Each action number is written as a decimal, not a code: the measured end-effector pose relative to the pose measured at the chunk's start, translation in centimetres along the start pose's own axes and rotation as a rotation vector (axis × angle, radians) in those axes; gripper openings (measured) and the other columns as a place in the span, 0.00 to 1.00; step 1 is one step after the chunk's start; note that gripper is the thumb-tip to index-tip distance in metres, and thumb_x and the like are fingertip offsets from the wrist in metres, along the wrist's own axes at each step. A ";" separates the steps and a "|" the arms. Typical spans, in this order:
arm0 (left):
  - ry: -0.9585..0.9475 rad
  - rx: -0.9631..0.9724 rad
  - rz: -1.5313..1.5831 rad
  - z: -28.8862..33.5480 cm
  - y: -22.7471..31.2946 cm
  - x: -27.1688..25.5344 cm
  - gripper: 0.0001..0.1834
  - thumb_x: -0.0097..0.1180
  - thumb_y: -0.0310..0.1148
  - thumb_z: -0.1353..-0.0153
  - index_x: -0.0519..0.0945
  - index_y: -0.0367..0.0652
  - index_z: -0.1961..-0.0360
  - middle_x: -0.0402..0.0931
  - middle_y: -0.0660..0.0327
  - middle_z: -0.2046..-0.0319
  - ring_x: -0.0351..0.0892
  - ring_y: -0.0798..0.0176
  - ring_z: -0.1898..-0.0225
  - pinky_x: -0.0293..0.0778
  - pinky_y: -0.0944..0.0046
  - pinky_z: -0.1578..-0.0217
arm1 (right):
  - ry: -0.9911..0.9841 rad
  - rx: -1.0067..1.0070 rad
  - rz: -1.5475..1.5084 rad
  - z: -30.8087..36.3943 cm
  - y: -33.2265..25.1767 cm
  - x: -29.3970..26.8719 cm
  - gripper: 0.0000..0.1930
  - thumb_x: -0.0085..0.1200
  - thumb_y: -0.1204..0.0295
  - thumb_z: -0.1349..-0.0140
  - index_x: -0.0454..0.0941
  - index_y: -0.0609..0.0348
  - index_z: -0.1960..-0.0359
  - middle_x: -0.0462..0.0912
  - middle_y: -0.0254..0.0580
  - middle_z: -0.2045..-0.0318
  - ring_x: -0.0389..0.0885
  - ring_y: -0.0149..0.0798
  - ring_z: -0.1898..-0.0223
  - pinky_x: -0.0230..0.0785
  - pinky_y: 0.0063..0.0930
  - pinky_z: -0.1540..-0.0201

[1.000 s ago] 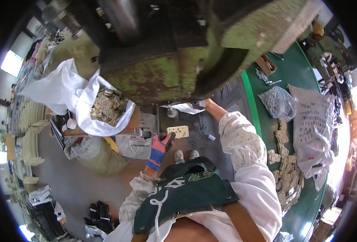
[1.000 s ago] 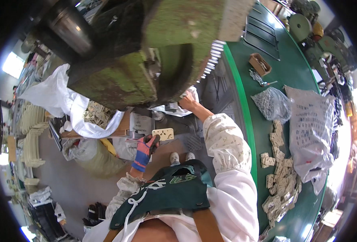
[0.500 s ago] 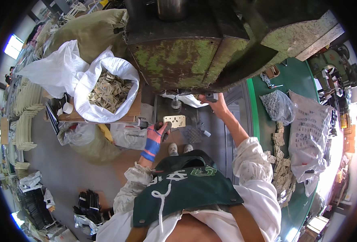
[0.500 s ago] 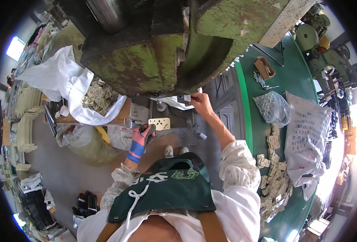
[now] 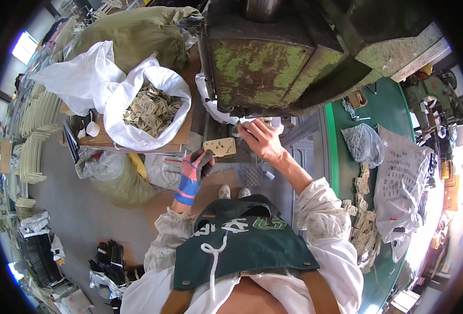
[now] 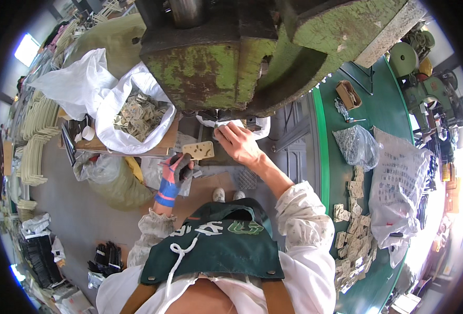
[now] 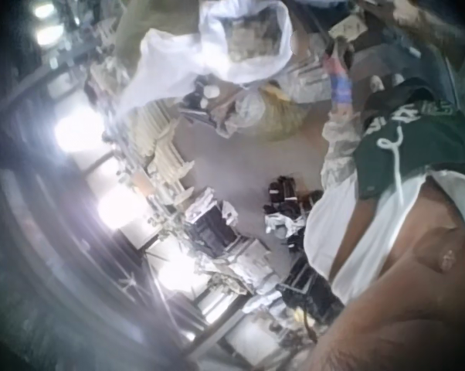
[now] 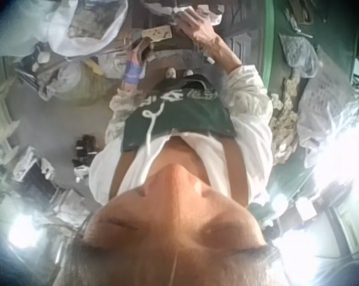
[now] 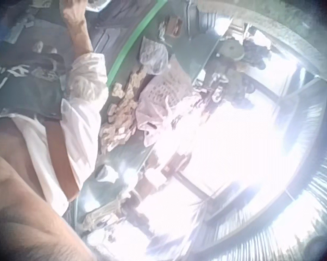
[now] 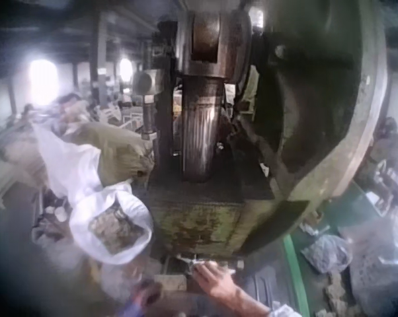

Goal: The person repeatedly picks up small rectangular objects from a pile, places them into a press machine, and removes the processed items. The person handles the objects one at a time and places the finished pieces onto a nearby surface.

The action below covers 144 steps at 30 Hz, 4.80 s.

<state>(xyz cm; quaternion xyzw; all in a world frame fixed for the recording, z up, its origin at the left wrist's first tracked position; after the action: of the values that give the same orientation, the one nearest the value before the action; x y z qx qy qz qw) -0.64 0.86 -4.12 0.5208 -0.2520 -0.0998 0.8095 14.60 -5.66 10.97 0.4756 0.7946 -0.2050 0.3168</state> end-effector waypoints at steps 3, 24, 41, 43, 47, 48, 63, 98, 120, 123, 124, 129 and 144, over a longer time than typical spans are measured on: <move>-0.009 0.064 0.052 0.7 3.2 0.7 0.13 0.56 0.40 0.40 0.76 0.42 0.76 0.73 0.66 0.81 0.62 0.77 0.87 0.53 0.76 0.86 | -0.077 -0.049 0.020 0.9 -0.3 1.5 0.11 0.56 0.79 0.55 0.76 0.65 0.66 0.74 0.40 0.68 0.74 0.37 0.70 0.71 0.26 0.72; -0.096 0.458 -0.397 -6.2 2.3 6.2 0.12 0.51 0.28 0.42 0.78 0.37 0.58 0.77 0.57 0.76 0.74 0.64 0.78 0.68 0.66 0.77 | -0.048 1.361 -0.955 8.2 8.8 4.1 0.18 0.58 0.63 0.42 0.77 0.69 0.61 0.82 0.44 0.69 0.81 0.31 0.72 0.75 0.22 0.71; -0.092 0.032 -0.169 -5.4 2.5 6.8 0.17 0.57 0.44 0.42 0.76 0.44 0.81 0.73 0.67 0.82 0.66 0.76 0.86 0.57 0.74 0.87 | -0.575 0.699 -0.110 28.6 25.9 31.9 0.41 0.58 0.67 0.54 0.54 0.58 0.36 0.56 0.54 0.36 0.51 0.52 0.34 0.39 0.38 0.31; -0.081 0.029 -0.163 -5.9 2.5 6.4 0.13 0.60 0.40 0.44 0.79 0.42 0.77 0.73 0.68 0.83 0.67 0.76 0.85 0.59 0.75 0.89 | -0.522 0.525 0.155 25.5 24.7 28.7 0.40 0.55 0.73 0.56 0.56 0.62 0.37 0.57 0.57 0.37 0.53 0.56 0.36 0.45 0.39 0.33; 0.029 0.059 -0.170 -5.2 3.1 3.8 0.14 0.61 0.39 0.44 0.78 0.41 0.80 0.73 0.66 0.83 0.69 0.76 0.83 0.62 0.74 0.84 | -0.182 0.809 -0.624 14.7 20.6 15.7 0.15 0.56 0.76 0.55 0.76 0.68 0.63 0.79 0.53 0.63 0.77 0.47 0.61 0.69 0.35 0.58; -0.034 0.069 -0.140 -5.9 3.1 5.1 0.14 0.62 0.39 0.45 0.78 0.41 0.80 0.73 0.66 0.83 0.69 0.76 0.83 0.63 0.74 0.83 | -0.043 0.868 -0.671 15.0 21.2 12.1 0.11 0.57 0.76 0.54 0.79 0.70 0.69 0.82 0.50 0.71 0.81 0.43 0.68 0.72 0.32 0.65; -0.089 0.039 -0.059 -6.6 1.9 4.9 0.12 0.62 0.37 0.45 0.79 0.40 0.77 0.74 0.66 0.83 0.70 0.77 0.85 0.60 0.76 0.85 | 0.130 1.276 -1.144 14.0 14.9 4.6 0.08 0.54 0.77 0.43 0.77 0.71 0.64 0.80 0.41 0.74 0.79 0.29 0.73 0.74 0.22 0.67; -0.250 -0.018 -0.153 -7.6 1.7 5.3 0.09 0.60 0.36 0.44 0.81 0.41 0.74 0.76 0.67 0.82 0.70 0.77 0.84 0.60 0.76 0.85 | -0.076 0.309 -0.066 -0.9 0.9 -1.3 0.09 0.64 0.77 0.56 0.81 0.59 0.70 0.76 0.42 0.65 0.75 0.45 0.63 0.69 0.35 0.64; -0.173 -0.051 -0.048 -8.7 1.1 4.6 0.13 0.70 0.33 0.55 0.77 0.40 0.74 0.78 0.64 0.77 0.76 0.71 0.78 0.70 0.73 0.80 | 0.019 1.470 -1.129 10.6 6.9 3.6 0.16 0.57 0.67 0.41 0.78 0.72 0.62 0.82 0.45 0.69 0.81 0.31 0.73 0.75 0.18 0.67; -0.197 -0.060 -0.019 -8.7 1.0 4.8 0.11 0.68 0.33 0.52 0.78 0.40 0.74 0.77 0.65 0.78 0.76 0.71 0.79 0.69 0.72 0.80 | 0.032 1.460 -1.123 10.5 7.2 3.6 0.16 0.57 0.67 0.41 0.78 0.72 0.62 0.82 0.45 0.70 0.81 0.31 0.72 0.76 0.18 0.67; -0.206 -0.075 -0.005 -8.4 1.2 5.0 0.10 0.68 0.33 0.51 0.78 0.40 0.74 0.76 0.65 0.78 0.76 0.71 0.79 0.69 0.72 0.81 | 0.040 1.460 -1.123 10.5 7.2 3.6 0.16 0.56 0.67 0.41 0.78 0.72 0.62 0.82 0.45 0.69 0.81 0.31 0.72 0.76 0.18 0.67; -0.299 -0.043 0.065 -7.2 2.6 6.0 0.08 0.64 0.32 0.48 0.81 0.38 0.73 0.76 0.65 0.81 0.73 0.74 0.81 0.65 0.75 0.82 | 0.011 1.357 -1.071 10.6 9.2 3.9 0.14 0.56 0.68 0.41 0.79 0.71 0.63 0.82 0.41 0.70 0.81 0.30 0.72 0.74 0.20 0.68; -0.117 0.206 -0.150 -3.1 3.8 -2.5 0.10 0.62 0.35 0.47 0.81 0.39 0.70 0.75 0.69 0.81 0.67 0.79 0.82 0.57 0.77 0.83 | -0.626 0.776 -0.345 18.4 20.4 20.3 0.10 0.53 0.75 0.49 0.78 0.63 0.65 0.79 0.54 0.61 0.79 0.47 0.60 0.70 0.37 0.59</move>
<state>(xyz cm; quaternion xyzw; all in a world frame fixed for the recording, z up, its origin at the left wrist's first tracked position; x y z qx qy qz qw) -1.57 6.08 -2.57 0.6117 -0.2678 -0.1640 0.7261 31.32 4.98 -16.84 0.3364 0.5943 -0.6655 0.3012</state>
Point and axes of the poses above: each hand's wrist, its own z-axis away from the middle knuckle, its own x-axis out of the palm, y = z × x, the point moved 10 cm from there along -z, towards the middle knuckle
